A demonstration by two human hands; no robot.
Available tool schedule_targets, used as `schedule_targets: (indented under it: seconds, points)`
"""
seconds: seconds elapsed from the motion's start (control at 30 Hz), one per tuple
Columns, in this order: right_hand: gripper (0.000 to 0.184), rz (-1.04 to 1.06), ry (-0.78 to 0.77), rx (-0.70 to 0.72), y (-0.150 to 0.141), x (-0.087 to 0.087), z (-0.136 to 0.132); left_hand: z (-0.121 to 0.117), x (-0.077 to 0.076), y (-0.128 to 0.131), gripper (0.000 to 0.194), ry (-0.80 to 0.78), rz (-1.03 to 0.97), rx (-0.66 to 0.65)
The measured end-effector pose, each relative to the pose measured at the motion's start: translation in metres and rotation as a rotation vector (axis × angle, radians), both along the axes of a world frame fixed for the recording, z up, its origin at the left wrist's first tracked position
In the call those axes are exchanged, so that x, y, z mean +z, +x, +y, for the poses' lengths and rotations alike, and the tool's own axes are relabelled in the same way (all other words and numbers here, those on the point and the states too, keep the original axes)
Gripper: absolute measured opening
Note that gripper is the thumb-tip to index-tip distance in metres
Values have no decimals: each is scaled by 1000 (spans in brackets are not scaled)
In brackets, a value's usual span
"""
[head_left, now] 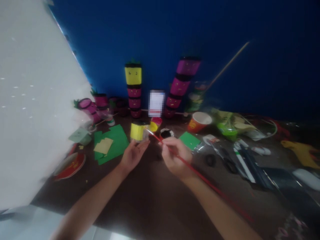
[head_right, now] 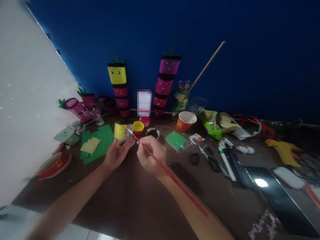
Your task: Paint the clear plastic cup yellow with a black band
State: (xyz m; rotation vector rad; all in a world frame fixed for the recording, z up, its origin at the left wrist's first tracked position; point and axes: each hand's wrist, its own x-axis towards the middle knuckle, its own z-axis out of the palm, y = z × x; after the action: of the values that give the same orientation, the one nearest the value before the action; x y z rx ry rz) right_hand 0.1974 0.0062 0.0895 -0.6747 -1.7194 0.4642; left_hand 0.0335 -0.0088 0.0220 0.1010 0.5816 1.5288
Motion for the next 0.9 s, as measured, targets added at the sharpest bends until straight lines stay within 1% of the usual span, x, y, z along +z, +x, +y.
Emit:
schedule_targets:
  seconds: [0.17, 0.33, 0.4, 0.53, 0.63, 0.77, 0.9]
  points:
    - [13, 9, -11, -2, 0, -2, 1, 0, -2, 0, 31, 8, -6, -20]
    - [13, 8, -13, -7, -1, -2, 1, 1, -3, -1, 26, -42, -30, 2]
    - [14, 0, -12, -9, -1, -1, 1, 1, -2, 0, 25, -48, -24, 5]
    - [14, -31, 1, -32, -1, 1, 0, 1, -1, 0, 23, -7, 4, 3]
    - [13, -76, 4, -2, 1, 3, -1, 1, 0, 1, 23, 13, -3, 21]
    - [12, -71, -20, 25, 3, 3, 0, 0, 2, 1, 24, -12, -2, 22]
    - [11, -64, -52, -11, 1, 1, 1, 0, 4, 1, 26, -36, -7, 22]
